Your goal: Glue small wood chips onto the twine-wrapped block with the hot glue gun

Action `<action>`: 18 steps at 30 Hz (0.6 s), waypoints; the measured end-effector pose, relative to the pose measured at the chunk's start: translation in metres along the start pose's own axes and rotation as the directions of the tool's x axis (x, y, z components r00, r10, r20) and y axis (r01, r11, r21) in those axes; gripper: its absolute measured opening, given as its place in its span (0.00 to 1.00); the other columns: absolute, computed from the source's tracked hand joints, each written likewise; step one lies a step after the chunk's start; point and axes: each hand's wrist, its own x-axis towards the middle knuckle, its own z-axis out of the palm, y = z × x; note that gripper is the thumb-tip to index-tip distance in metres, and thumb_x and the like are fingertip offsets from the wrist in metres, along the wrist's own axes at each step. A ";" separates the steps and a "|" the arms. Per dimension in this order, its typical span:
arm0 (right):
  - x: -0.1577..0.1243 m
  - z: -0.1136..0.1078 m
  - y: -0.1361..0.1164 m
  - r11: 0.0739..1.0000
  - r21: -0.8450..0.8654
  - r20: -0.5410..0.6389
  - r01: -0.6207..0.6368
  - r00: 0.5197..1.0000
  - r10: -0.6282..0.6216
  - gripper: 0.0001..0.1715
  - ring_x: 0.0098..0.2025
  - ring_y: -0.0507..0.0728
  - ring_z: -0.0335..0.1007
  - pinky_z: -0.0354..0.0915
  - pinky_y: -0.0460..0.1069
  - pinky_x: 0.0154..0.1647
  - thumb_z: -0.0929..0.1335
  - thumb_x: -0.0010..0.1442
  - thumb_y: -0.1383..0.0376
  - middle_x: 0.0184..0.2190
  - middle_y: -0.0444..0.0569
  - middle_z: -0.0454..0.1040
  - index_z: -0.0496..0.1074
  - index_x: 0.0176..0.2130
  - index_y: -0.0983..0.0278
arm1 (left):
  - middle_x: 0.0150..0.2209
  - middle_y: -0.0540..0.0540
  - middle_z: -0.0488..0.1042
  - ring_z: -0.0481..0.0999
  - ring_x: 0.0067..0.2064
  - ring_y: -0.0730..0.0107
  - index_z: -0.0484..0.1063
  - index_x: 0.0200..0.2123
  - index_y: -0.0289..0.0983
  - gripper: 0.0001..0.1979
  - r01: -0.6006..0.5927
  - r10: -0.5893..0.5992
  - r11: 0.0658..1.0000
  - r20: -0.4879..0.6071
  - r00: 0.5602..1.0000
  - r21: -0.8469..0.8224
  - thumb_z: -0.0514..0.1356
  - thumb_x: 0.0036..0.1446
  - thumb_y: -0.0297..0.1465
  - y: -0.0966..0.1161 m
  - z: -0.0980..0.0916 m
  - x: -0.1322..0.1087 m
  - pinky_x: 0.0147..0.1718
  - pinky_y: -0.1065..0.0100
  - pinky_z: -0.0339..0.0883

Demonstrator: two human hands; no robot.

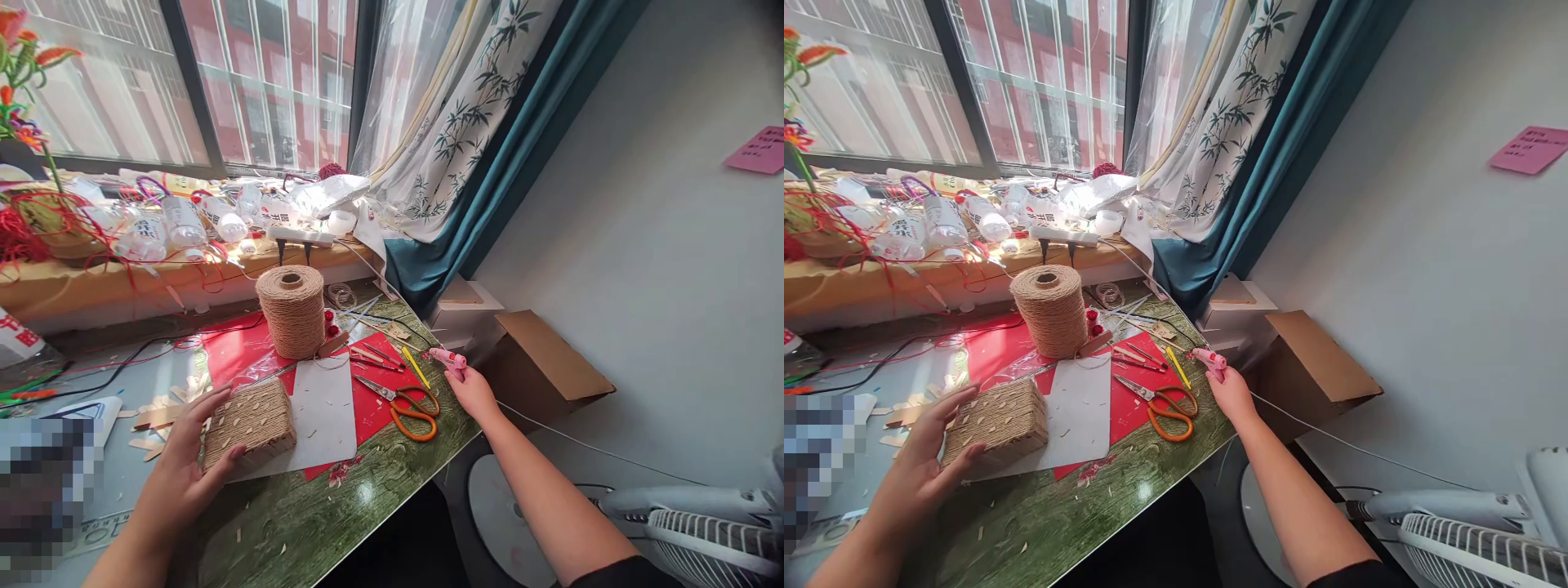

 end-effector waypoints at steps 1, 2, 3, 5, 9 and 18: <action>0.000 0.000 0.000 1.000 -0.007 -0.003 -0.001 1.000 0.001 0.23 0.40 0.65 0.79 0.70 0.54 0.42 0.67 0.64 0.52 0.40 0.56 0.83 0.80 0.48 0.65 | 0.68 0.41 0.65 0.63 0.69 0.39 0.59 0.69 0.49 0.36 0.004 -0.004 1.000 0.000 1.000 -0.003 0.64 0.59 0.44 0.000 0.000 0.000 0.67 0.37 0.58; -0.001 -0.001 0.000 1.000 -0.014 -0.005 -0.001 1.000 0.001 0.22 0.39 0.65 0.79 0.70 0.53 0.41 0.67 0.64 0.53 0.39 0.56 0.82 0.80 0.47 0.65 | 0.68 0.41 0.64 0.63 0.69 0.39 0.59 0.69 0.49 0.36 0.006 -0.006 1.000 0.004 1.000 -0.004 0.64 0.59 0.44 0.000 0.000 0.000 0.67 0.37 0.58; -0.001 -0.002 0.000 1.000 -0.020 -0.006 -0.001 1.000 0.001 0.22 0.39 0.65 0.79 0.70 0.53 0.40 0.67 0.64 0.53 0.38 0.56 0.82 0.80 0.46 0.65 | 0.68 0.41 0.64 0.63 0.69 0.39 0.59 0.69 0.49 0.36 0.010 -0.010 1.000 0.008 1.000 -0.004 0.64 0.59 0.44 -0.001 0.000 -0.001 0.67 0.36 0.58; -0.003 -0.004 0.000 1.000 -0.031 -0.004 0.004 1.000 -0.004 0.20 0.37 0.64 0.79 0.70 0.53 0.38 0.67 0.64 0.53 0.37 0.55 0.82 0.80 0.44 0.65 | 0.68 0.41 0.64 0.63 0.69 0.39 0.59 0.69 0.49 0.37 0.015 -0.015 1.000 0.015 1.000 -0.006 0.64 0.59 0.44 -0.002 0.000 -0.001 0.67 0.36 0.57; -0.006 -0.007 0.001 0.999 -0.031 -0.002 0.026 1.000 -0.026 0.19 0.39 0.64 0.79 0.70 0.52 0.39 0.66 0.65 0.54 0.40 0.55 0.82 0.80 0.45 0.63 | 0.68 0.40 0.65 0.63 0.69 0.40 0.59 0.69 0.48 0.37 0.007 -0.007 1.000 0.013 1.000 -0.026 0.65 0.59 0.44 -0.002 0.002 -0.001 0.68 0.38 0.57; -0.014 -0.001 0.007 0.993 0.021 -0.152 0.116 0.982 -0.112 0.23 0.47 0.66 0.75 0.69 0.58 0.51 0.70 0.62 0.53 0.45 0.57 0.78 0.76 0.51 0.64 | 0.69 0.36 0.61 0.60 0.71 0.40 0.58 0.70 0.43 0.39 -0.048 0.050 0.998 0.050 0.997 -0.048 0.59 0.61 0.54 0.009 -0.002 0.002 0.69 0.40 0.56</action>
